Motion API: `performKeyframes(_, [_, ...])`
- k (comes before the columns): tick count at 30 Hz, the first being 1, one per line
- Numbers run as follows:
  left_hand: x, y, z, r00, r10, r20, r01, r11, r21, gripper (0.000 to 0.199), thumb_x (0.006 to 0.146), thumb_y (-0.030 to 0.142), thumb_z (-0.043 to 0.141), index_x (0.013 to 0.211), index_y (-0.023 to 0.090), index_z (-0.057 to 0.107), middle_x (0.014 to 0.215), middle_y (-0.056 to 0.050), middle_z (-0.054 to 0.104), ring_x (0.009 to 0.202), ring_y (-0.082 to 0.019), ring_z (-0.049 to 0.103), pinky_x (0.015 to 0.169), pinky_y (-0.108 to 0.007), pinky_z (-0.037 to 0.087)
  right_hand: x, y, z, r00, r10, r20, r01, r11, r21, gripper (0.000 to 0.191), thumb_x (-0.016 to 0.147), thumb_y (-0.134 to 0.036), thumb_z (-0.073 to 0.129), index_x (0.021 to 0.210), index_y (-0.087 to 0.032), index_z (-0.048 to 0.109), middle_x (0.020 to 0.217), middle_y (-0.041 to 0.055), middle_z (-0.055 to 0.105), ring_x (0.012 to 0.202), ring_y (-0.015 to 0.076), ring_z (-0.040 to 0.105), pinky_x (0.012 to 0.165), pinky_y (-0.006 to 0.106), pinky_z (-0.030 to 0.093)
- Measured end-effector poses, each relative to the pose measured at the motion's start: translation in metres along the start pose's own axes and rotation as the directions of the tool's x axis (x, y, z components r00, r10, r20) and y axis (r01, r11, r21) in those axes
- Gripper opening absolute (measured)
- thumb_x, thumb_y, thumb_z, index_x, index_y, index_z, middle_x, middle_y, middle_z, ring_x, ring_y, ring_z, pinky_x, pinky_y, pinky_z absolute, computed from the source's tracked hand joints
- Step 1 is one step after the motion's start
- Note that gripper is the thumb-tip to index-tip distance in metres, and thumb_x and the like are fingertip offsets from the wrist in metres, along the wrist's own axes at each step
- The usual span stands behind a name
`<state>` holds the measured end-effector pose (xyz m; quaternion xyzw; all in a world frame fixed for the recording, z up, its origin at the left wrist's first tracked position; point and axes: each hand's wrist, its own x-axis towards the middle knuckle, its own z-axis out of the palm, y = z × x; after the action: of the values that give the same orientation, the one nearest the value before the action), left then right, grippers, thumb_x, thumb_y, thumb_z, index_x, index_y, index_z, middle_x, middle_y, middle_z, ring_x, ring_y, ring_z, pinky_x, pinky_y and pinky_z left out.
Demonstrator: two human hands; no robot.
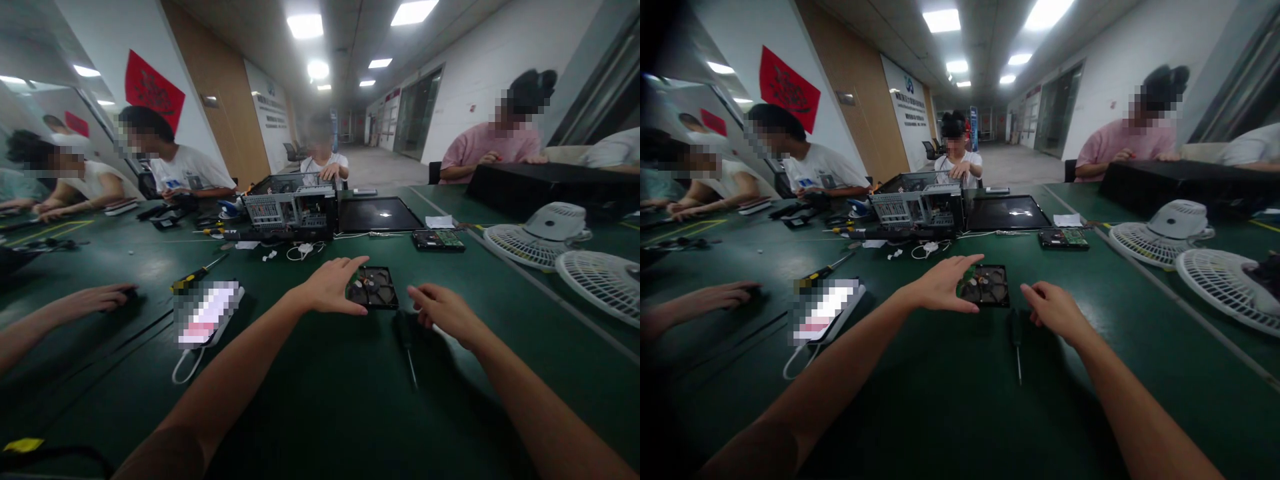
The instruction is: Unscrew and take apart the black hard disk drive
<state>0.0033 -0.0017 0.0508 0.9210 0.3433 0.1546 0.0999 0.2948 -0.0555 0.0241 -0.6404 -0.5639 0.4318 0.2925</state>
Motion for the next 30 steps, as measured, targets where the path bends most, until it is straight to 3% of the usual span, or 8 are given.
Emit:
performKeyframes(2, [0.0, 0.007, -0.008, 0.999, 0.049, -0.024, -0.049, 0.999, -0.01, 0.12, 0.071, 0.075, 0.076, 0.163, 0.021, 0.021, 0.155, -0.019, 0.046, 0.135, -0.041, 0.05, 0.109, -0.055, 0.041, 0.0, -0.005, 0.0, 0.997, 0.052, 0.05, -0.067, 0.932, 0.357, 0.053, 0.098, -0.065, 0.049, 0.106, -0.014, 0.064, 0.087, 0.0124, 0.073, 0.067, 0.0188, 0.07, 0.058, 0.028, 0.057])
performKeyframes(4, [-0.001, 0.016, -0.014, 0.993, 0.113, -0.04, -0.114, 0.993, -0.033, 0.118, 0.072, 0.074, 0.077, 0.162, 0.021, 0.022, 0.156, -0.019, 0.045, 0.137, -0.04, 0.049, 0.111, -0.055, 0.04, -0.001, -0.008, 0.001, 0.953, 0.049, 0.299, -0.218, 0.798, 0.562, 0.071, 0.098, -0.075, 0.035, 0.113, -0.01, 0.061, 0.094, 0.0176, 0.073, 0.078, 0.023, 0.074, 0.067, 0.032, 0.061])
performKeyframes(6, [-0.001, 0.026, -0.017, 0.982, 0.185, -0.031, -0.186, 0.982, -0.046, 0.116, 0.072, 0.07, 0.078, 0.162, 0.022, 0.022, 0.156, -0.018, 0.044, 0.138, -0.04, 0.047, 0.113, -0.055, 0.039, -0.002, -0.009, 0.003, 0.836, -0.029, 0.548, -0.361, 0.723, 0.59, 0.087, 0.095, -0.081, 0.021, 0.124, -0.008, 0.057, 0.104, 0.0222, 0.073, 0.088, 0.0282, 0.076, 0.074, 0.038, 0.062])
performKeyframes(9, [-0.001, 0.038, -0.018, 0.965, 0.261, -0.009, -0.261, 0.964, -0.057, 0.113, 0.075, 0.066, 0.079, 0.162, 0.023, 0.022, 0.156, -0.017, 0.045, 0.139, -0.039, 0.046, 0.115, -0.055, 0.037, -0.002, -0.006, 0.007, 0.683, -0.137, 0.717, -0.452, 0.692, 0.563, 0.1, 0.09, -0.086, 0.005, 0.138, -0.01, 0.048, 0.109, 0.0235, 0.073, 0.094, 0.0318, 0.076, 0.078, 0.044, 0.061])
performKeyframes(16, [0.0, 0.044, -0.007, 0.965, 0.262, 0.01, -0.262, 0.964, 0.037, 0.117, 0.073, 0.067, 0.079, 0.163, 0.02, 0.021, 0.154, -0.018, 0.047, 0.147, -0.041, 0.036, 0.125, -0.06, 0.015, 0.0, -0.003, 0.005, 0.558, -0.196, 0.807, -0.504, 0.693, 0.516, 0.089, 0.095, -0.078, 0.009, 0.143, -0.013, 0.046, 0.115, 0.0219, 0.073, 0.103, 0.0325, 0.074, 0.093, 0.054, 0.054])
performKeyframes(20, [0.001, 0.044, 0.015, 0.988, 0.149, -0.042, -0.143, 0.983, 0.116, 0.128, 0.075, 0.073, 0.075, 0.166, 0.016, 0.005, 0.17, -0.02, 0.017, 0.158, -0.044, 0.003, 0.127, -0.062, 0.001, 0.002, 0.001, -0.02, 0.669, -0.154, 0.727, -0.453, 0.69, 0.564, 0.077, 0.098, -0.07, 0.017, 0.144, -0.016, 0.046, 0.116, 0.0191, 0.074, 0.099, 0.032, 0.075, 0.086, 0.049, 0.056])
performKeyframes(25, [-0.007, 0.04, 0.051, 0.994, 0.061, 0.09, -0.06, 0.998, -0.016, 0.07, 0.102, 0.057, 0.048, 0.162, 0.026, 0.03, 0.171, -0.011, 0.021, 0.159, -0.036, 0.011, 0.127, -0.059, 0.014, -0.003, 0.009, -0.073, 0.952, -0.016, 0.305, -0.198, 0.73, 0.654, 0.074, 0.096, -0.067, 0.026, 0.149, -0.018, 0.044, 0.131, 0.0201, 0.07, 0.108, 0.0298, 0.072, 0.088, 0.044, 0.053])
performKeyframes(30, [-0.022, 0.03, 0.065, 0.974, 0.13, 0.185, -0.092, 0.975, -0.203, 0.045, 0.108, 0.048, 0.041, 0.148, 0.033, 0.054, 0.165, -0.005, 0.037, 0.156, -0.031, 0.025, 0.124, -0.059, 0.024, -0.002, 0.029, -0.133, 0.99, 0.107, -0.091, -0.029, 0.788, 0.615, 0.069, 0.099, -0.058, 0.021, 0.149, -0.018, 0.046, 0.146, 0.0255, 0.057, 0.113, 0.0306, 0.069, 0.084, 0.044, 0.052])
